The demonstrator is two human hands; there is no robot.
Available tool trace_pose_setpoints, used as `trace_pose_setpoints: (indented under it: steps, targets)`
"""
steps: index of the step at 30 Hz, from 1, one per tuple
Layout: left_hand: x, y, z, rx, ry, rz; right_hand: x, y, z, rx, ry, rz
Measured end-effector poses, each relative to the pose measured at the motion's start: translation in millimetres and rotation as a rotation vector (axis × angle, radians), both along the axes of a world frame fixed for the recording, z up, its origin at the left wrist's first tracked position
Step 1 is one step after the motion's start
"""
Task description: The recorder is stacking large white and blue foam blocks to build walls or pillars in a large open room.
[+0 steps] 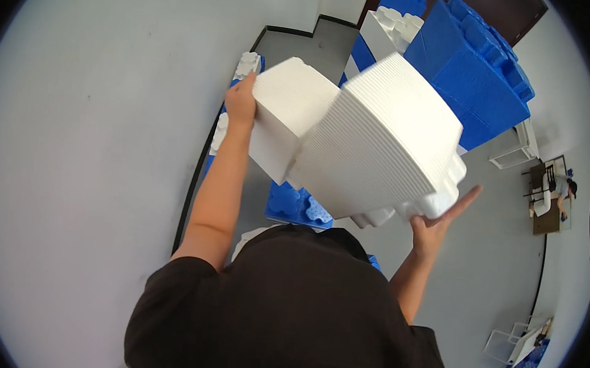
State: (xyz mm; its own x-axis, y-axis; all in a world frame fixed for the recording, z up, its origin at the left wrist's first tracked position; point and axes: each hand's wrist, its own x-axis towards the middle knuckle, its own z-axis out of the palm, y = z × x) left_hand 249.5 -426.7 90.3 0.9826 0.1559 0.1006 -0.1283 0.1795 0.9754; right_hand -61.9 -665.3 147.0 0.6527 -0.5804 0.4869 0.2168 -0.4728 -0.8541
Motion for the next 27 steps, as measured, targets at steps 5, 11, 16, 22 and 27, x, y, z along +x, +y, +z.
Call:
trace_pose_setpoints:
  steps: [5,11,16,22,27]
  targets:
    - [-13.8,6.3,27.8,-0.229,0.169,0.014,-1.7,-12.0,-38.2,0.173,0.023,0.287]
    - [-25.0,6.6,39.4,-0.131,0.140,-0.039,27.4,-42.6,-78.5,0.339,0.078,0.303]
    - [-50.8,28.2,78.4,-0.022,0.189,-0.044,29.2,-58.1,-95.0,0.285,0.269,0.330]
    - [-65.4,71.2,100.5,0.362,-0.136,-0.289,37.4,-37.7,-86.8,0.686,-0.080,0.392]
    - [-66.4,101.1,85.1,0.344,-0.371,-0.224,47.6,-12.0,-73.3,0.956,-0.346,0.555]
